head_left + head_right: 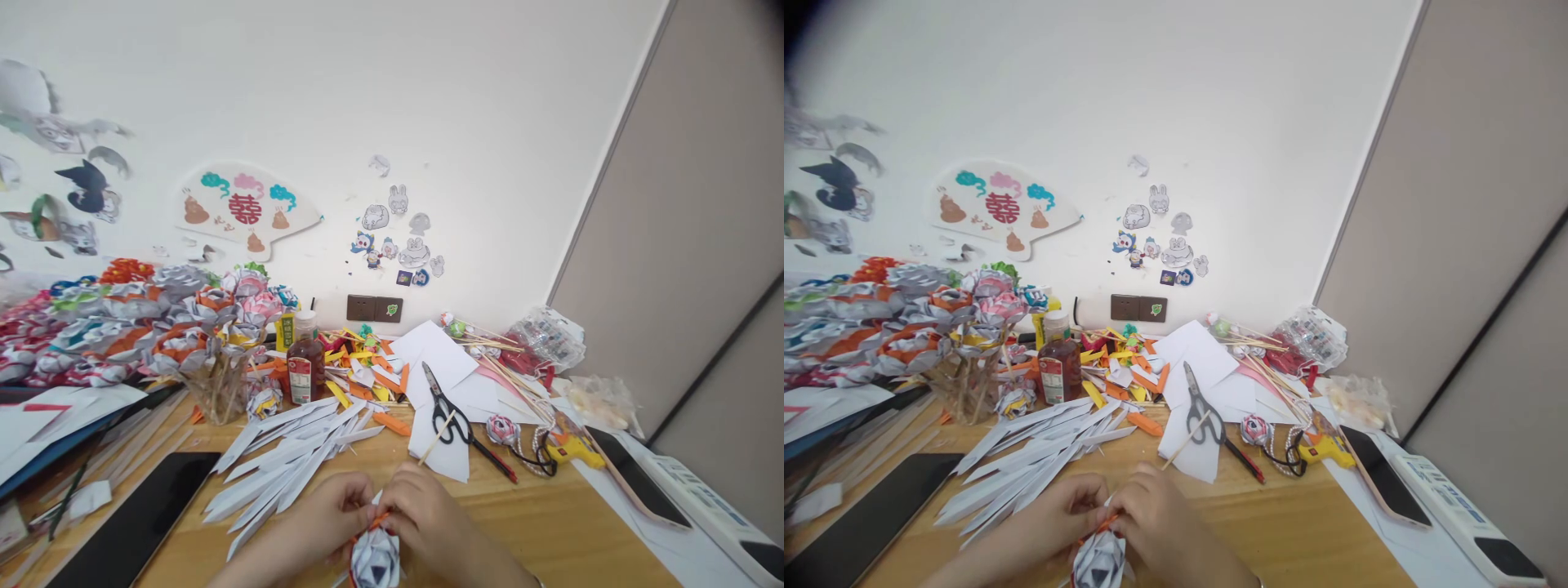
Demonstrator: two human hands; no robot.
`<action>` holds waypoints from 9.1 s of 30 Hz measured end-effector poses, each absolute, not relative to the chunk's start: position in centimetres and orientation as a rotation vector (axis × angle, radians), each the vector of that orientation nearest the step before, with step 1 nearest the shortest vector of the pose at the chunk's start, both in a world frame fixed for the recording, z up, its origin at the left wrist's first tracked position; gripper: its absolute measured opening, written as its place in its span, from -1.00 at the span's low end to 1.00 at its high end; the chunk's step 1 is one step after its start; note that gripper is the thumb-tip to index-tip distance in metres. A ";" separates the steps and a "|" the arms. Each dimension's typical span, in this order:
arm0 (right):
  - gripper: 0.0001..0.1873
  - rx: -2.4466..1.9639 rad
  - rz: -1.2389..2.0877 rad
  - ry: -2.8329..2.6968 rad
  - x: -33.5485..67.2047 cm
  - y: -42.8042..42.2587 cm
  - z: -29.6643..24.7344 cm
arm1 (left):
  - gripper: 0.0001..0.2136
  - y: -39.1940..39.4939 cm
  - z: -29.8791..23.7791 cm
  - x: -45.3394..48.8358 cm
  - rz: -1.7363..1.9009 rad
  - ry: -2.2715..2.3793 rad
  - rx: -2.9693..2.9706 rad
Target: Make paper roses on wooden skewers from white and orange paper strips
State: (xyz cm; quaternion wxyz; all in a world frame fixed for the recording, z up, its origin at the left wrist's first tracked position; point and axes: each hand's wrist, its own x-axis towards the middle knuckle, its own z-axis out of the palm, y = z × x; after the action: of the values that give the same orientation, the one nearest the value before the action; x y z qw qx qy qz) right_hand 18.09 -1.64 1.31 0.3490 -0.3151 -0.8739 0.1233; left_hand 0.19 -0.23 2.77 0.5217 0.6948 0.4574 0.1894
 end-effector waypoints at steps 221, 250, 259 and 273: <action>-0.85 -1.082 0.819 -2.059 19.0 -0.9 1.3 | -0.59 0.2 2.9 0.0 0.509 0.881 1.423; -0.92 -0.957 0.445 -2.298 18.2 -1.2 1.4 | -0.58 -0.8 2.9 1.1 0.580 1.167 1.662; -0.90 -1.026 0.357 -2.362 18.0 -1.3 1.5 | -0.63 -0.8 2.5 1.3 0.576 1.219 1.778; -0.64 -0.542 0.305 -2.364 18.9 -1.5 3.2 | -0.61 -0.2 2.6 0.9 0.662 1.156 1.602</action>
State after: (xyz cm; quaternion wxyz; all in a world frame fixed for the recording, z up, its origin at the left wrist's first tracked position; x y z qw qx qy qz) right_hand 18.93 -1.45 3.18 0.3417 -0.2085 -0.9089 0.1172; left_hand 0.94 -0.22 2.56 0.5046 0.6638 0.4791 0.2744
